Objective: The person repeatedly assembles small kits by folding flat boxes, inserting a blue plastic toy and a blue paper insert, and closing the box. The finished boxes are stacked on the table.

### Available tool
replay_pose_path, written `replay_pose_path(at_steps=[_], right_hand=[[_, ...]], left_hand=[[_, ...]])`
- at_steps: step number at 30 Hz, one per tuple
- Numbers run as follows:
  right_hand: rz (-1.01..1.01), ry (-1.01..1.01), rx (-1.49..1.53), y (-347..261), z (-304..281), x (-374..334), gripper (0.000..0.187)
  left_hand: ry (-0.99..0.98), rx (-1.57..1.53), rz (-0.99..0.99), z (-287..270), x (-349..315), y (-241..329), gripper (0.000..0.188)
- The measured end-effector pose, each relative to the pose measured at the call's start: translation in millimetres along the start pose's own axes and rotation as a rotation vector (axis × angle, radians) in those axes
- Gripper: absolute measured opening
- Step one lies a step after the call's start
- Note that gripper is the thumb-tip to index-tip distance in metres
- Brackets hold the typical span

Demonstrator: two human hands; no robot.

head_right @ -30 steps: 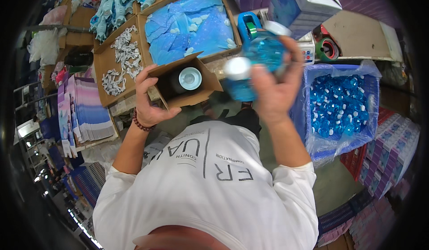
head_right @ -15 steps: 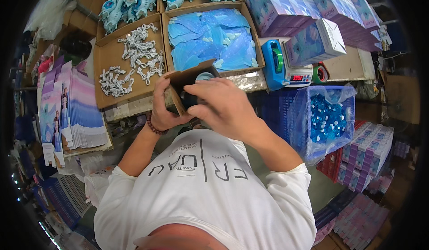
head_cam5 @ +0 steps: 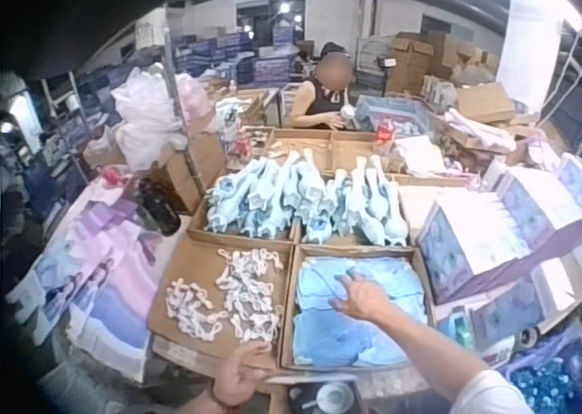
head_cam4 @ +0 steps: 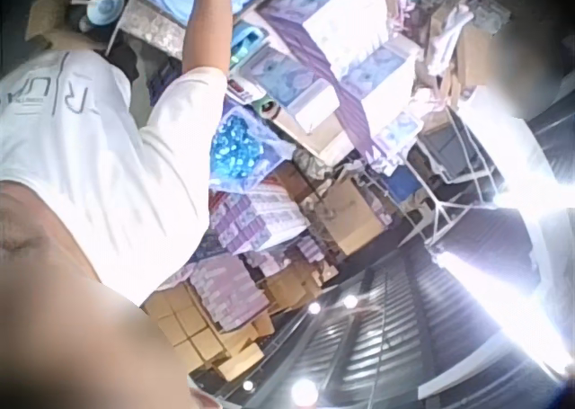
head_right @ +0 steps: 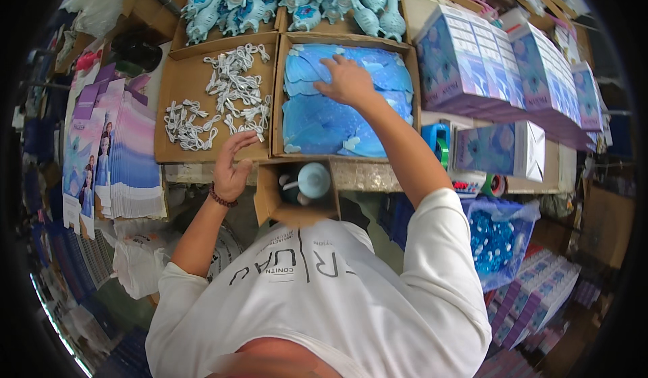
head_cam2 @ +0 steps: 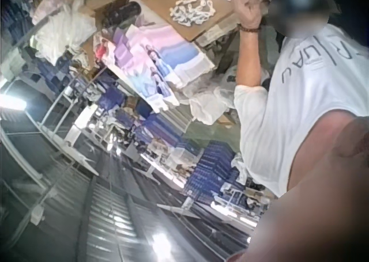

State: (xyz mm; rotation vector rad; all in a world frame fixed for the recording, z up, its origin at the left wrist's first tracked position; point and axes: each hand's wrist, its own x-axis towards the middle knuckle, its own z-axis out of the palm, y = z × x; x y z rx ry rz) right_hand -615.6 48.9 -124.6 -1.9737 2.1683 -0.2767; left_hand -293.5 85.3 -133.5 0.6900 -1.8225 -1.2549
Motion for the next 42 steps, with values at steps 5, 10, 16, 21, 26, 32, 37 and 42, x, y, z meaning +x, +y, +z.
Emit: replay_pose_path(at_steps=[5,10,16,21,26,32,37,42], right_hand=[[-0.202,-0.215,-0.215,9,58,61,0.057],[-0.453,-0.269,-0.311,26,80,91,0.034],[-0.146,0.065,0.099,21,28,63,0.026],[0.095,-0.087,1.028,-7,24,-5,0.03],[0.356,-0.369,1.391,1,35,-29,0.035],[-0.366,-0.138,0.692,1,17,-18,0.06],[-0.48,-0.243,0.363,-9,-4,-6,0.064],[-0.878,-0.232,0.056,-28,-19,-3,0.057]], left_hand=[[0.045,-0.035,-0.364,15,26,-41,0.031],[0.083,-0.313,-0.654,35,59,-73,0.038],[0.128,-0.656,-0.825,57,93,-84,0.067],[0.216,-0.88,-0.765,70,100,-77,0.058],[0.063,-0.895,-0.794,49,89,-71,0.051],[-0.168,-0.909,-0.855,16,66,-61,0.056],[-0.342,-0.918,-0.869,-3,59,-56,0.052],[-0.514,-0.681,-0.872,-16,56,-49,0.049]])
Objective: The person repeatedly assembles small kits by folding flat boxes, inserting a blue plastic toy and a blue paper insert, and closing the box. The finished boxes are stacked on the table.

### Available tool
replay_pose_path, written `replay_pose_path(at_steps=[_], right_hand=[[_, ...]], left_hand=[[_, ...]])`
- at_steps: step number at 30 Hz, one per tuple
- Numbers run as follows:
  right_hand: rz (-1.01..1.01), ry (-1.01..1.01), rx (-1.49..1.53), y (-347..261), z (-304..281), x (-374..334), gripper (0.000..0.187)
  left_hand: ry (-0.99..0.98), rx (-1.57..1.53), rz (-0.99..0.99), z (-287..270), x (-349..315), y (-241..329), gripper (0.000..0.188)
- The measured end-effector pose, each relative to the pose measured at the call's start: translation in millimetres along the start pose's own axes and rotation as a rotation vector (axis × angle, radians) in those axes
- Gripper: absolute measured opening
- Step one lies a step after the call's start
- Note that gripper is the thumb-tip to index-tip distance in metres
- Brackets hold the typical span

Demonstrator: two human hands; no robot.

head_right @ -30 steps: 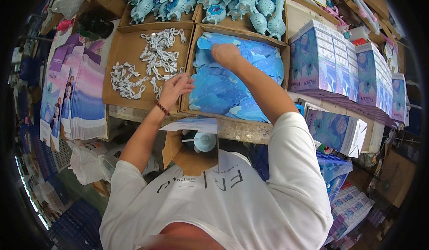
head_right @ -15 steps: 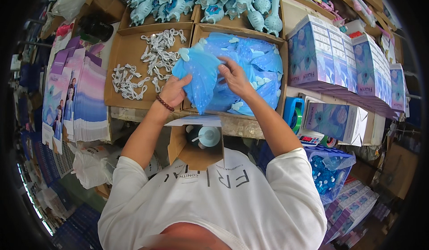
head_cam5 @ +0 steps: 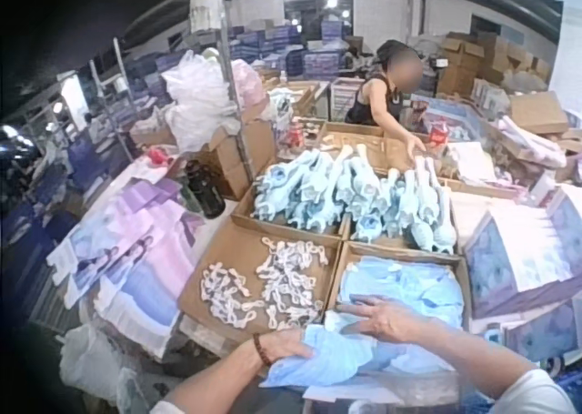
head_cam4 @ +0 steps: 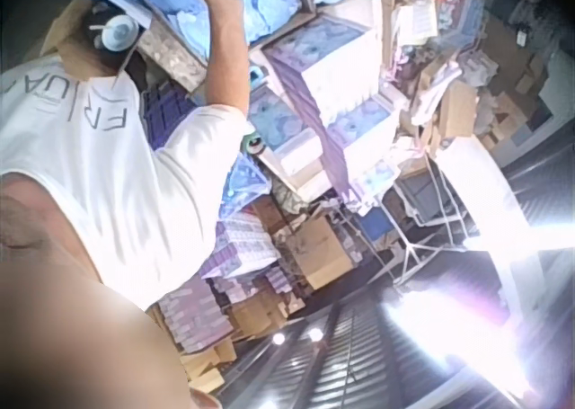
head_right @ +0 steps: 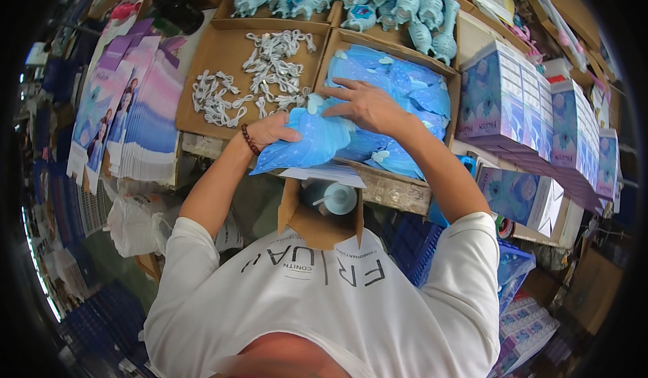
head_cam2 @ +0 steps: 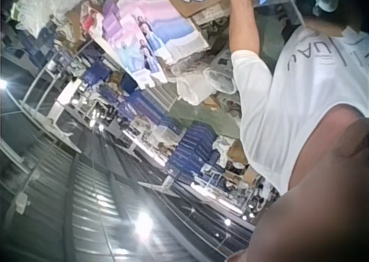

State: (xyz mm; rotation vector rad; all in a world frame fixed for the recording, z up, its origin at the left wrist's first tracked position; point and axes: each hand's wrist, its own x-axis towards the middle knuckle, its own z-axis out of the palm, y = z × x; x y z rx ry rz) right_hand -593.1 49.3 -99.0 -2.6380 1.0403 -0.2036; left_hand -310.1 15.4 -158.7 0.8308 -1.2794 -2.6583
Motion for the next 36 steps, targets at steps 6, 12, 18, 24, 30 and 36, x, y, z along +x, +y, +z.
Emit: replay_pose_path(at_steps=[6,12,18,24,30,36], right_hand=[[-0.272,0.113,-0.146,-19,0,3,0.031],[0.129,0.022,0.224,-6,-15,-13,0.026],[0.49,0.073,0.454,-10,-11,-22,0.024],[0.729,0.022,0.844,-12,-13,-31,0.038],[0.332,0.128,0.473,-11,-8,-37,0.019],[0.553,0.217,0.543,-19,37,-34,0.024]], left_hand=[[-0.108,0.187,-0.087,10,-4,-3,0.041],[0.214,0.253,0.033,-2,-12,-2,0.036],[0.732,0.876,0.186,-10,-14,14,0.023],[0.557,0.794,0.323,-14,7,9,0.022],[0.548,0.767,0.189,-7,10,16,0.026],[0.637,0.865,0.313,-1,9,14,0.027]])
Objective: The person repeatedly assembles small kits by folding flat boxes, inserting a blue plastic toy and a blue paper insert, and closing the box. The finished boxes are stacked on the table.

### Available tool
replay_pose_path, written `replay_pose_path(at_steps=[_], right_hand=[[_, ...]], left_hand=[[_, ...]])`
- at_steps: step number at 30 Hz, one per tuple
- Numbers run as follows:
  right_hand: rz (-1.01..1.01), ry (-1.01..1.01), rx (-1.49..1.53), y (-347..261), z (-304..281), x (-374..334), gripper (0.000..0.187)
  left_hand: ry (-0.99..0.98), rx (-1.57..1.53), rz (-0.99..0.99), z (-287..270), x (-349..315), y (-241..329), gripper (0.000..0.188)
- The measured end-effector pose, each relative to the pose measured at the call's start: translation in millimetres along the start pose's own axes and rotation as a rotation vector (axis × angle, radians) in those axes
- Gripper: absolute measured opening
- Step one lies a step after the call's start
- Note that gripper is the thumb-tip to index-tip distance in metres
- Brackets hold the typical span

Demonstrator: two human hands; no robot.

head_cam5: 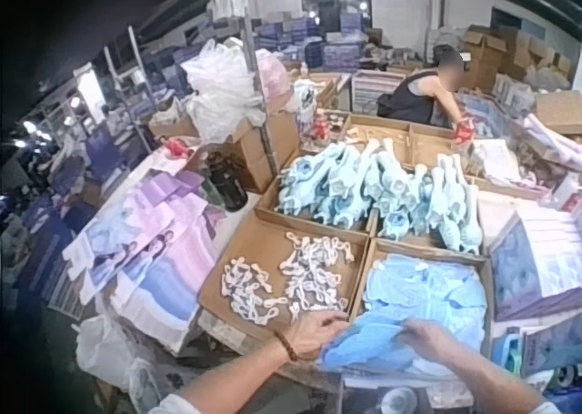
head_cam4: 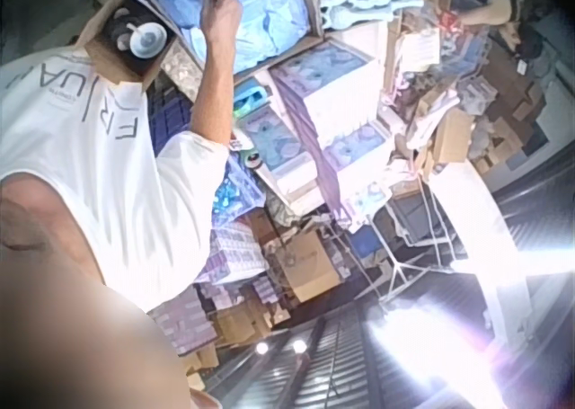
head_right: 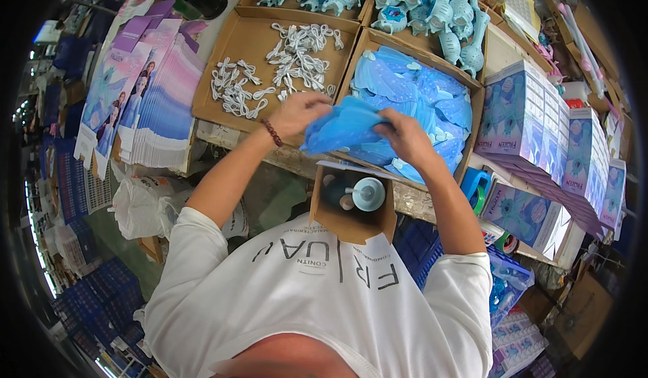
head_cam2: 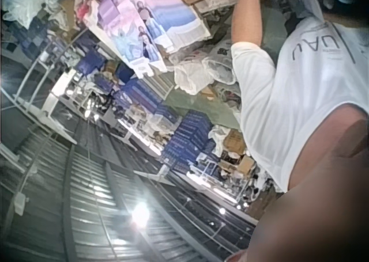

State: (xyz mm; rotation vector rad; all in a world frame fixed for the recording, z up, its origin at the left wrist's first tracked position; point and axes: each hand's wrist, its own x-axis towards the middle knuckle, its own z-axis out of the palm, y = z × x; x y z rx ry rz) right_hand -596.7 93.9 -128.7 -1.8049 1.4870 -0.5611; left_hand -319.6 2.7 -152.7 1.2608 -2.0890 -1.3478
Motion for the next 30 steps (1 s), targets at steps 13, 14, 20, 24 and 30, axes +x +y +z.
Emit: replay_pose_path(at_steps=[13,14,20,24,30], right_hand=[[0.455,0.901,0.723,47,-12,-90,0.032],[0.436,0.924,0.683,42,-17,-96,0.031],[0.179,1.086,0.698,-9,-45,-137,0.026],[-0.154,1.086,0.737,-54,-61,-162,0.034],[-0.183,0.854,0.161,-138,-87,-179,0.02]], left_hand=[[0.02,0.853,-0.31,-53,-2,-129,0.029],[0.046,0.821,-0.261,-55,-1,-123,0.029],[0.253,-0.268,0.177,-70,-24,3,0.032],[0.228,-0.355,0.684,-72,-82,105,0.037],[-0.097,0.015,0.87,-50,-105,137,0.054]])
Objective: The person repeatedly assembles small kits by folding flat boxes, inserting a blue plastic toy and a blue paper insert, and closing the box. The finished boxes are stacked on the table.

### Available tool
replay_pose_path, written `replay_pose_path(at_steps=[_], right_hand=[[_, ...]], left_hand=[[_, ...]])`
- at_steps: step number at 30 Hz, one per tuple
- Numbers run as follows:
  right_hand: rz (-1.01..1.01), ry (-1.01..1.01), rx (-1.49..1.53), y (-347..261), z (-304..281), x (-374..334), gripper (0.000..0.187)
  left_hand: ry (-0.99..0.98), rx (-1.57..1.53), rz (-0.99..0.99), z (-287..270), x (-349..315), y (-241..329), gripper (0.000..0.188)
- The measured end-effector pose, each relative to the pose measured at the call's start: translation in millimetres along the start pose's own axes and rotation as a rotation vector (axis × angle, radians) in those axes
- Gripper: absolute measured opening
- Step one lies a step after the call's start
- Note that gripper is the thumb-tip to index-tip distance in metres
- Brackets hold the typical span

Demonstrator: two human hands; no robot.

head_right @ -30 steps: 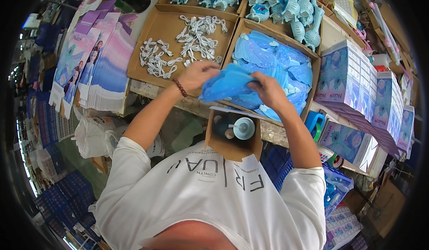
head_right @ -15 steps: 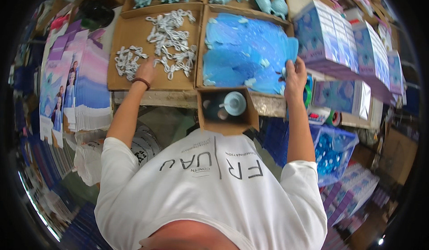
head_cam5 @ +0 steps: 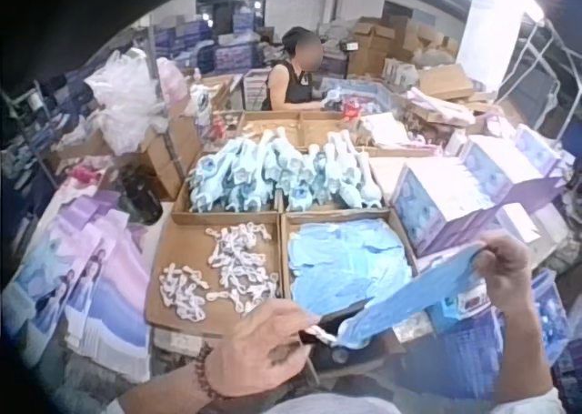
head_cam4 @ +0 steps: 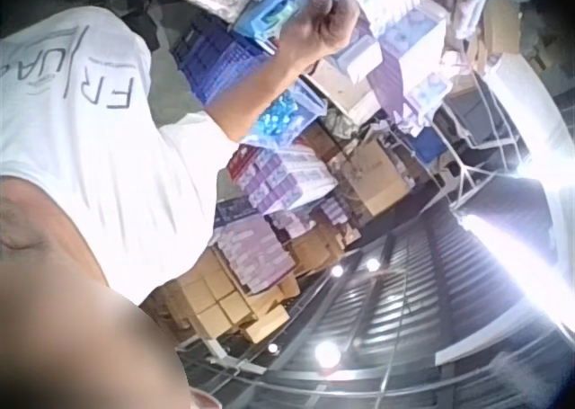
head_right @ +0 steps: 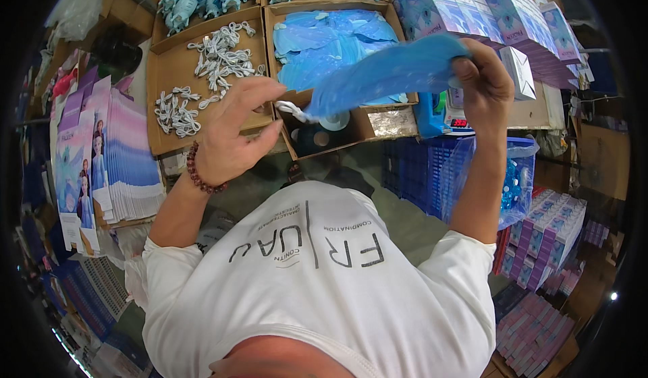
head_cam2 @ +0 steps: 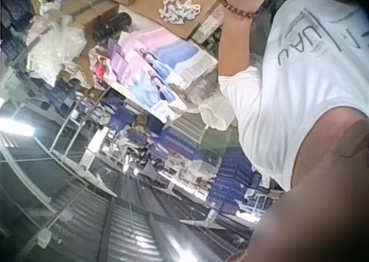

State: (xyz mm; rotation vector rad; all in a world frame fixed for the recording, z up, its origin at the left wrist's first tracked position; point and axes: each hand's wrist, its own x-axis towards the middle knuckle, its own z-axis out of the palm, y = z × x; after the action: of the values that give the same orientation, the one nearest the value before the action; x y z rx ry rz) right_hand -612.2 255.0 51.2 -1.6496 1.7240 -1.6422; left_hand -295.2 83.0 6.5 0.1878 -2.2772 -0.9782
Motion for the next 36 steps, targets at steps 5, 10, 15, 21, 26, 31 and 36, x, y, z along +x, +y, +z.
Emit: replay_pose_path(at_steps=[5,10,15,21,26,31,36], right_hand=[[-0.154,-0.554,-0.378,-49,33,36,0.04],[-0.247,-1.052,-0.759,-58,104,23,0.022],[-0.266,-1.335,-0.898,-54,128,16,0.012],[-0.338,-1.409,-0.978,-41,123,12,0.01],[-0.238,-1.433,-1.066,-33,134,4,0.012],[0.077,-0.743,-0.595,-62,80,14,0.049],[0.643,-0.705,-0.439,-41,68,-33,0.061]], left_hand=[[0.036,-0.051,-0.046,32,-37,-7,0.104],[0.125,-0.083,-0.049,75,-52,-24,0.112],[0.116,-0.151,-0.001,80,-53,-26,0.101],[0.122,-0.036,0.021,79,-51,-25,0.09],[0.151,-0.001,0.045,83,-54,-28,0.078],[0.24,0.004,-0.004,82,-57,-28,0.071],[0.241,-0.062,0.111,86,-55,-28,0.065]])
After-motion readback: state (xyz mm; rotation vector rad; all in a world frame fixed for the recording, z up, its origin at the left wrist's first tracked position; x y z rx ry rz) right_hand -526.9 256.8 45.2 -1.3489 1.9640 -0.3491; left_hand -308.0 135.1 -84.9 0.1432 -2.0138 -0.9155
